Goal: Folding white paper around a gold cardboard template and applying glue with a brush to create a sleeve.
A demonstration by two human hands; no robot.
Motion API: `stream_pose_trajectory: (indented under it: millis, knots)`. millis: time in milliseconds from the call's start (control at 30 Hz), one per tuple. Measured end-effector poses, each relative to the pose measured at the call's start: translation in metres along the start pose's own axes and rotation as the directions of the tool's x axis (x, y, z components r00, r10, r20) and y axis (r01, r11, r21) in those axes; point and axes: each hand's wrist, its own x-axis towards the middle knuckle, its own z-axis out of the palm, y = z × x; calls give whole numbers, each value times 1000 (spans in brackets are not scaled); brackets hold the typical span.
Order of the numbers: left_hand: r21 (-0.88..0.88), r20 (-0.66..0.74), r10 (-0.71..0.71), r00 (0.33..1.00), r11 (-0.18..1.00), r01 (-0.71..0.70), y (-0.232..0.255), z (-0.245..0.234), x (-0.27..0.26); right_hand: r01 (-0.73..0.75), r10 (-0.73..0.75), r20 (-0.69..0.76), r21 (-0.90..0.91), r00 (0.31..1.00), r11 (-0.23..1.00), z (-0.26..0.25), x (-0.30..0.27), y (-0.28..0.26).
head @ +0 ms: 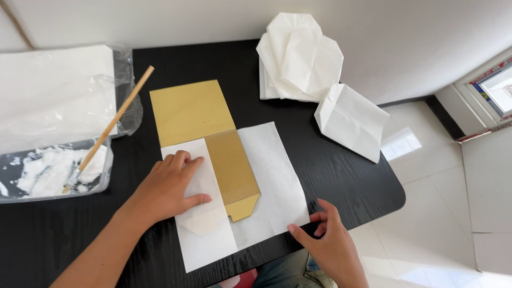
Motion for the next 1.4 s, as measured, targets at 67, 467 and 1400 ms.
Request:
stream_pose_trajectory:
  millis: [67,467,1400]
  knots:
    - [-21,-6,2,1000,1000,-2,-4,1,-3,-13,13,59,1,998,1000,0,3,-5]
    - [13,-135,42,990,999,-41,-14,23,-5,143,-533,236,805,813,575,17,82,33]
    - [-75,55,21,998,997,-16,0,-13,-18,936,-901,307,-266,308,229,93,101,-108]
